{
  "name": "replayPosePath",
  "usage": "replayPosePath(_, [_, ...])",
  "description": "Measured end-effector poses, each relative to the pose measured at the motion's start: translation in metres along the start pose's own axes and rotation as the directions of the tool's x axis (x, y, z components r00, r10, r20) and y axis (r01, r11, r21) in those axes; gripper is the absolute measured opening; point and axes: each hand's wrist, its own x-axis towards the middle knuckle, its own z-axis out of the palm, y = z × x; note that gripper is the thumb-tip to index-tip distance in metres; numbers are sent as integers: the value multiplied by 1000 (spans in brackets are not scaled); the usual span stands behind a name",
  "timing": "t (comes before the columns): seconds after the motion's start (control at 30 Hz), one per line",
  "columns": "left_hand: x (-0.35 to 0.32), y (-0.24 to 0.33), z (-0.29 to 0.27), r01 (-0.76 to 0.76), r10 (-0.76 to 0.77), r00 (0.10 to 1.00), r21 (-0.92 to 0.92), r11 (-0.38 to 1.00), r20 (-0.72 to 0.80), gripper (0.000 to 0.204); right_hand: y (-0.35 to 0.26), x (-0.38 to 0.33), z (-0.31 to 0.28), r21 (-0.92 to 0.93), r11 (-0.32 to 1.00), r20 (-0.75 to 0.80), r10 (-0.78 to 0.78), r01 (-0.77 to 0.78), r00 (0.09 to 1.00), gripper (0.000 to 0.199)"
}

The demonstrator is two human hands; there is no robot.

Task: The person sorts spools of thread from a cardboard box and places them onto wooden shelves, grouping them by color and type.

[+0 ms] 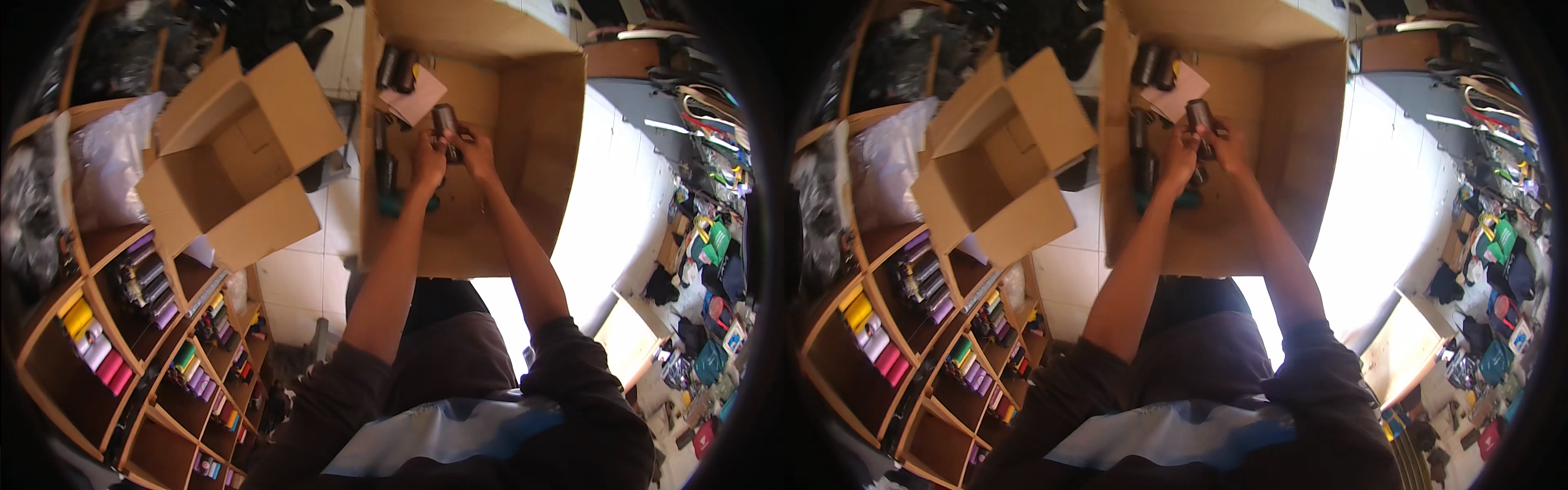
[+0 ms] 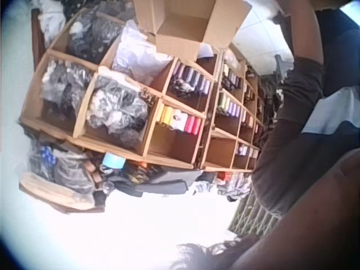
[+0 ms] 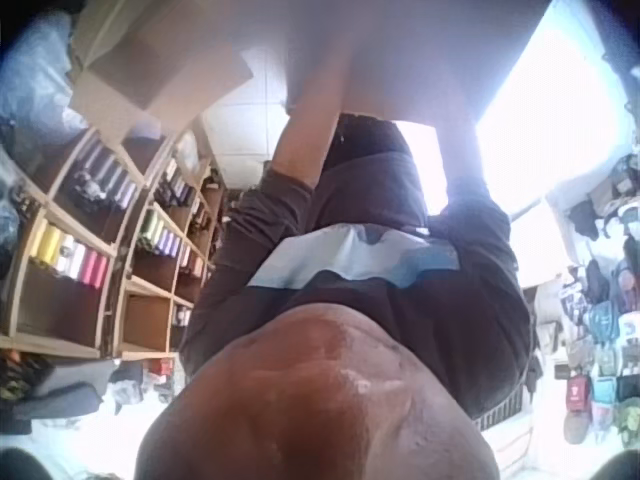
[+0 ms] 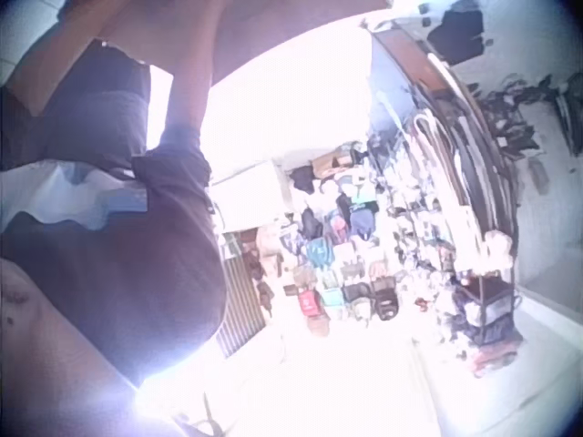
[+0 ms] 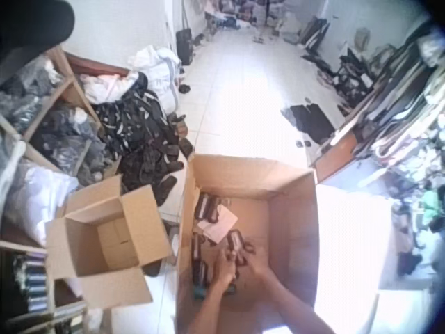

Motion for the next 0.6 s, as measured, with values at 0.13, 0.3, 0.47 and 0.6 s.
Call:
replayPosePath(0.13, [-90, 31, -62, -408, 419, 907, -313, 858, -34, 45, -119, -107, 0, 189, 977, 85, -114, 96, 990, 63])
replayPosePath(0.3, [-231, 52, -126, -568, 526, 822, -246, 785, -217, 63, -162, -205, 26, 264, 919, 304, -369, 294, 879, 59])
replayPosePath(0.47, [-346, -31, -216, -660, 442, 721, -336, 672, -533, 62, -181, -320, 136, 225, 897, 638, -430, 380, 639, 60])
replayPosePath(0.6, [-441, -101, -270, -662, 296, 570, -215, 718, -766, 61, -183, -410, 222, 225, 821, 844, -433, 525, 315, 64])
